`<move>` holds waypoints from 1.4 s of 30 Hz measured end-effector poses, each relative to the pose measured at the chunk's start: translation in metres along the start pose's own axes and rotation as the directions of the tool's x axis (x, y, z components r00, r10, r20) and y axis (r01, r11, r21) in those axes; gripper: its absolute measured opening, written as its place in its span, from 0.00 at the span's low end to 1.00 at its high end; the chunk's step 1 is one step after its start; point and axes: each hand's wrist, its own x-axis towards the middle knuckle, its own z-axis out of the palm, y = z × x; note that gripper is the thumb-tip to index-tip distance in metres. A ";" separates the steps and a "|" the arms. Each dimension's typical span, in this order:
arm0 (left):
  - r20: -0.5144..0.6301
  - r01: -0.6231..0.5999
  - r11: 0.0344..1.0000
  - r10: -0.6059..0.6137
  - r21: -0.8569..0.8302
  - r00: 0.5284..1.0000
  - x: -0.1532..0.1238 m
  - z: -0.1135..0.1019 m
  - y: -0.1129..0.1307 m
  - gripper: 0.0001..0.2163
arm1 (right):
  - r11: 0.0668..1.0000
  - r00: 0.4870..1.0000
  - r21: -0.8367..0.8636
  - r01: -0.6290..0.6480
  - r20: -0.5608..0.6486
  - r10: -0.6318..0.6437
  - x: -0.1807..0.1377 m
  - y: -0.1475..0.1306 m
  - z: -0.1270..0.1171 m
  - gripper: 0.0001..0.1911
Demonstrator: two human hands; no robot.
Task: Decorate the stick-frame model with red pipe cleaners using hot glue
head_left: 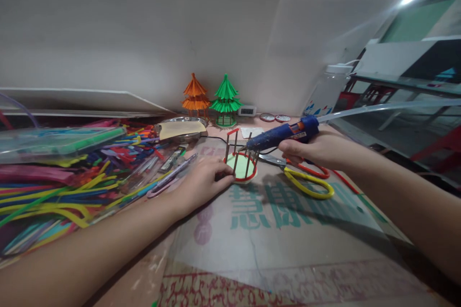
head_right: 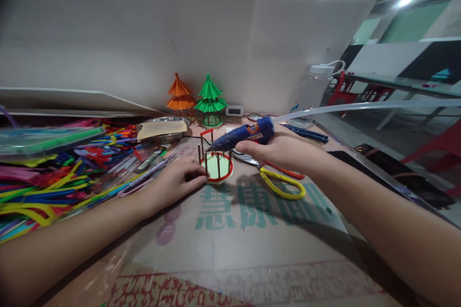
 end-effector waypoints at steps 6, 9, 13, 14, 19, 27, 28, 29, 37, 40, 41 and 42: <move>0.022 0.009 1.000 -0.009 -0.003 1.000 0.000 0.001 0.000 0.07 | 1.000 1.000 -0.007 -0.019 0.020 0.019 -0.001 -0.003 -0.002 0.23; 0.013 0.012 1.000 -0.012 -0.004 1.000 0.000 0.001 0.000 0.06 | 1.000 1.000 -0.021 -0.023 0.011 0.023 -0.001 -0.004 -0.003 0.22; 0.008 0.003 1.000 -0.003 -0.008 1.000 0.000 0.001 0.000 0.06 | 1.000 1.000 -0.018 -0.022 0.019 0.022 -0.001 -0.005 -0.003 0.21; 0.008 0.002 1.000 -0.002 -0.006 1.000 0.000 0.001 0.000 0.06 | 0.999 0.999 -0.021 -0.026 0.018 0.026 -0.001 -0.005 -0.003 0.22; 0.010 0.002 1.000 -0.002 -0.005 1.000 -0.001 0.000 0.000 0.07 | 0.997 0.998 -0.048 -0.068 -0.016 0.067 -0.001 -0.005 -0.003 0.23; 0.014 0.004 1.000 -0.004 -0.003 1.000 0.001 0.000 0.000 0.06 | 0.997 0.998 -0.044 -0.070 -0.011 0.069 -0.001 -0.003 -0.002 0.24; 0.014 0.004 1.000 -0.004 -0.003 1.000 0.001 0.000 0.000 0.06 | 0.997 0.997 -0.041 -0.071 -0.003 0.071 -0.001 -0.003 -0.002 0.25; 0.014 0.003 1.000 -0.003 -0.004 1.000 0.001 0.000 0.000 0.06 | 0.997 0.997 -0.036 -0.074 0.006 0.074 -0.001 -0.004 -0.002 0.25; 0.012 -0.005 1.000 0.005 -0.018 1.000 0.000 0.001 -0.002 0.06 | 0.993 0.995 -0.070 -0.097 0.027 0.099 -0.001 -0.002 -0.005 0.24; 0.017 -0.004 1.000 0.004 -0.014 1.000 0.000 0.001 -0.001 0.06 | 0.997 0.991 0.034 -0.076 0.113 0.072 -0.002 -0.001 -0.007 0.24; 0.019 -0.001 1.000 0.002 -0.012 1.000 0.000 0.001 -0.001 0.06 | 0.994 0.991 0.086 -0.072 0.118 0.061 -0.002 -0.001 -0.008 0.24; 0.020 0.000 1.000 0.000 -0.012 1.000 0.001 0.001 -0.001 0.07 | 0.987 0.992 0.142 -0.070 0.109 0.055 -0.003 -0.001 -0.010 0.23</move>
